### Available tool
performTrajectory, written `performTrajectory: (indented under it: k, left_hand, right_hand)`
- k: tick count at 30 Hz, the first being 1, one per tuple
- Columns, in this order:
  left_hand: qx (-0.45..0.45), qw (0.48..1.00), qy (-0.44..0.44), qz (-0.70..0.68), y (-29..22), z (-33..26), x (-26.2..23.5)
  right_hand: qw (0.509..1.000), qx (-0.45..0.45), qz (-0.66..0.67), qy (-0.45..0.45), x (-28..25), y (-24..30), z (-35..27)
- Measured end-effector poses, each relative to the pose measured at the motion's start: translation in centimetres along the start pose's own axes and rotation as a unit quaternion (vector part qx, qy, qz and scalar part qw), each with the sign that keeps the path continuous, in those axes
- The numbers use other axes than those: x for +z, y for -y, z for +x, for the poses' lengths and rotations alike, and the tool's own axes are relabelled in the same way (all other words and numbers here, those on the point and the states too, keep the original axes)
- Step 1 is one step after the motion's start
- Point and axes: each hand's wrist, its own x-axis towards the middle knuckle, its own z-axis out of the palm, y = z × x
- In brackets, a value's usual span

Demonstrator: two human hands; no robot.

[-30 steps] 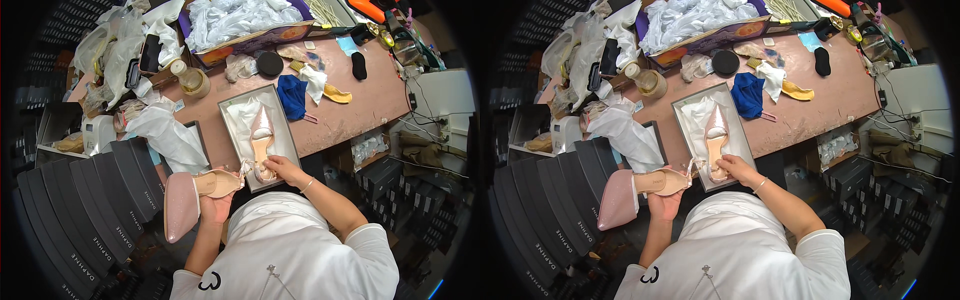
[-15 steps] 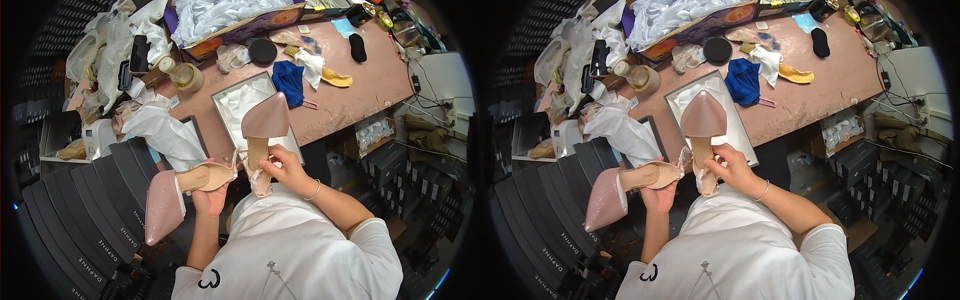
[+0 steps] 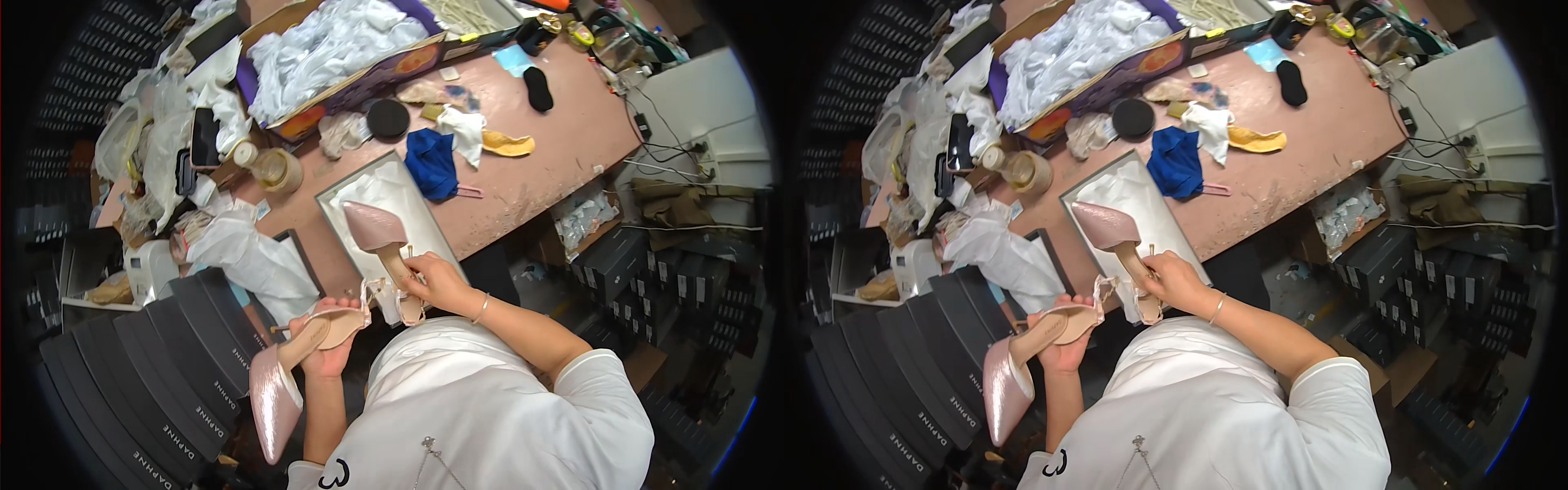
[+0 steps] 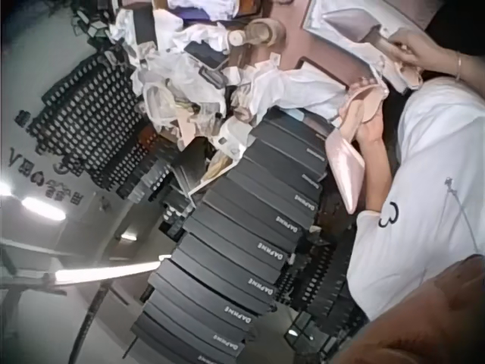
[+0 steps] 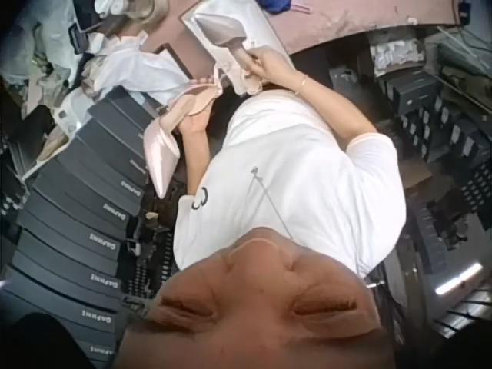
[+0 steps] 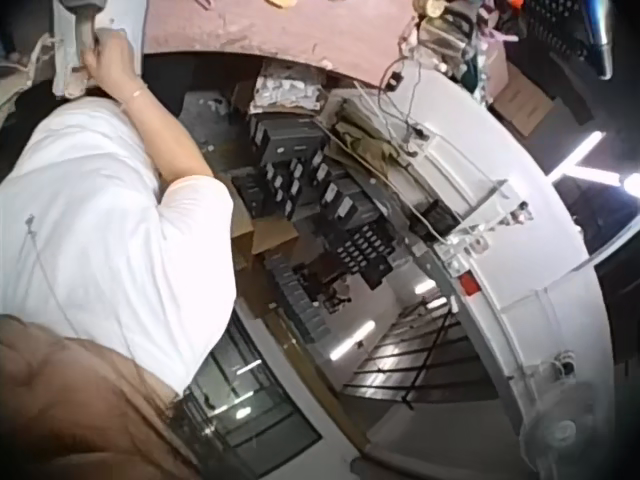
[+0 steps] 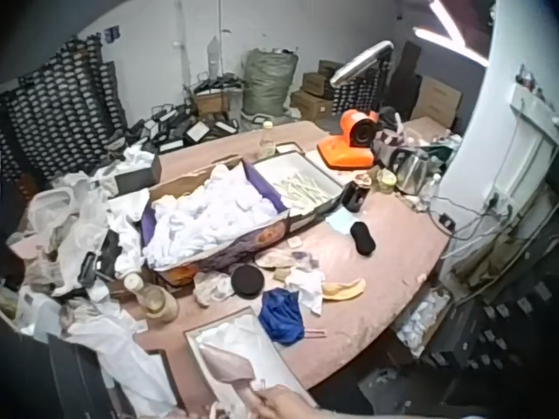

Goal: Inspecting, cleaning, and packing high-heeled shoes into boxes.

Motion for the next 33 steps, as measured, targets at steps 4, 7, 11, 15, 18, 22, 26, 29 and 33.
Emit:
performTrajectory:
  k: [4,7,11,15,18,22,26,29,33]
  left_hand:
    - [-0.001,1.0,-0.014,0.001,-0.1,0.0,1.1]
    - [0.005,1.0,-0.027,0.007,0.0,0.0,1.6]
    - [0.013,1.0,0.005,0.026,0.5,0.6,1.5]
    - [0.032,0.999,0.02,-0.023,1.5,0.2,3.0]
    - [0.062,0.997,0.03,-0.045,2.0,0.3,3.4]
    - [0.095,0.994,0.013,-0.048,4.0,1.4,4.3]
    - [0.144,0.988,-0.018,-0.061,7.7,2.8,6.7]
    - [0.175,0.98,-0.061,-0.067,10.7,3.0,8.3]
    - [0.201,0.973,-0.085,-0.072,14.2,3.4,10.9]
  right_hand:
    - [0.997,-0.013,-0.075,-0.023,-0.9,-1.8,-1.1]
    - [0.996,-0.006,-0.02,-0.09,-3.7,-0.5,-1.9]
    - [0.98,0.012,0.002,-0.198,-6.7,-1.3,-3.2]
    - [0.954,0.092,0.126,-0.258,-10.9,-4.2,-2.2]
    - [0.923,0.131,0.189,-0.309,-14.4,-7.2,2.6]
    - [0.945,0.165,0.076,-0.272,-16.9,-14.9,9.3]
    - [0.961,0.173,-0.035,-0.211,-15.1,-21.2,12.7]
    - [0.974,0.122,-0.153,-0.116,-15.8,-15.3,10.7]
    - [0.984,0.013,-0.096,-0.151,-16.5,-17.5,10.6]
